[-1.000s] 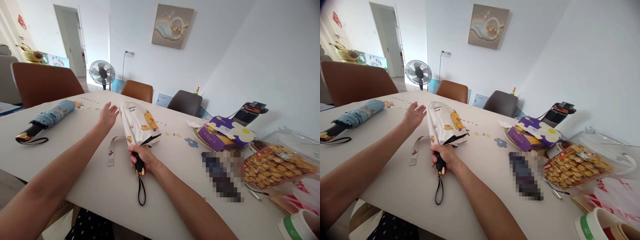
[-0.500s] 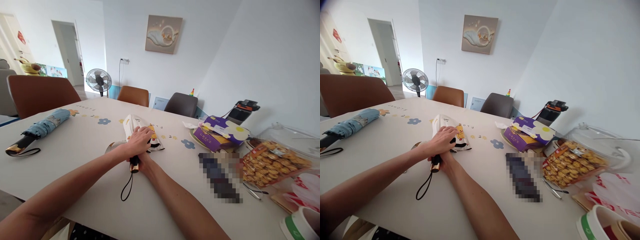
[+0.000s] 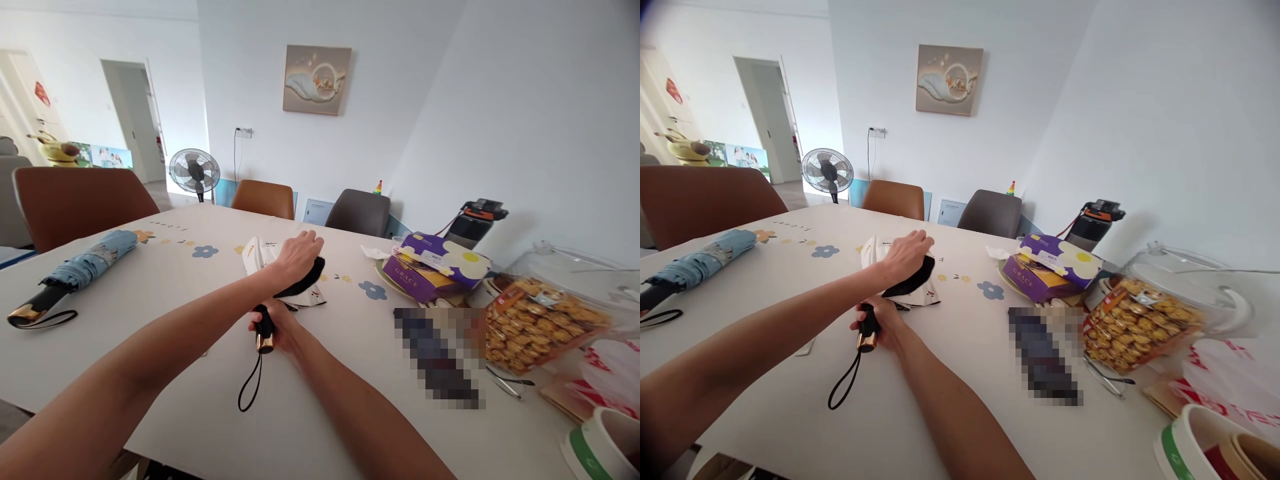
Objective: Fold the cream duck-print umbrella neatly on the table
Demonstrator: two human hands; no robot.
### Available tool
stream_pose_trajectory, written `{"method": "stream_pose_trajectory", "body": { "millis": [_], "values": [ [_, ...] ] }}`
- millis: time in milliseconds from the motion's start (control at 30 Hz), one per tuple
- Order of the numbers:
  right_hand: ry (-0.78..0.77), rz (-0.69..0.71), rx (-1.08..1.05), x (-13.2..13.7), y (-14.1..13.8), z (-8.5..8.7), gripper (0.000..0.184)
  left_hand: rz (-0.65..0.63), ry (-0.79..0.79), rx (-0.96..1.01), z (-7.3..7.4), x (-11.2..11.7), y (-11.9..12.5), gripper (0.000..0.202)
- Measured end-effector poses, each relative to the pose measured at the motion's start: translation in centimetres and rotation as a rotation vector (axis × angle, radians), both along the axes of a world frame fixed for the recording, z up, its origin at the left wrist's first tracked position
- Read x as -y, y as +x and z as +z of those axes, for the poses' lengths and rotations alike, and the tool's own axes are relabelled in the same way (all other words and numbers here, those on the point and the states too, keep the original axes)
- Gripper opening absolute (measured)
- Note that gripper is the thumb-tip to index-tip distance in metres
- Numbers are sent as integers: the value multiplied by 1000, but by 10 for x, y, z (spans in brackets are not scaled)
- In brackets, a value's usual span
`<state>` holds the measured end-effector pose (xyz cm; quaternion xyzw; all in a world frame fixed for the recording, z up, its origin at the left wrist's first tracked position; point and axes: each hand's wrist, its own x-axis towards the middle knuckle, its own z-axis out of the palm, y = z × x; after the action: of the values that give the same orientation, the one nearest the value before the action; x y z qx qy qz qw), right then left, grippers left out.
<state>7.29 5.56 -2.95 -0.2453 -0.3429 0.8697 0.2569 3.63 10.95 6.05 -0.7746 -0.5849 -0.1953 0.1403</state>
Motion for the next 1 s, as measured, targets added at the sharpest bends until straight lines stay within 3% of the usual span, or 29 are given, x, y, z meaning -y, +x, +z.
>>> {"method": "stream_pose_trajectory", "body": {
  "millis": [167,267,367,467,633,800,1000],
  "values": [
    [-10,-25,63,-1,-1,-2,12,54,238,341,31,27,-34,37],
    [-2,-50,59,0,-1,-1,10,91,363,560,31,54,-64,45],
    [4,-61,60,2,0,3,10,142,360,820,14,78,-97,47],
    [-3,-49,63,3,1,6,14,236,227,1076,-11,93,-124,48],
    [-17,-25,32,3,3,6,19,299,160,1157,-43,100,-142,57],
    [-48,-21,-12,3,7,7,23,291,199,1244,-57,100,-143,56],
    [-70,-41,-10,4,8,12,33,325,121,1338,-65,101,-148,56]
  ]
}}
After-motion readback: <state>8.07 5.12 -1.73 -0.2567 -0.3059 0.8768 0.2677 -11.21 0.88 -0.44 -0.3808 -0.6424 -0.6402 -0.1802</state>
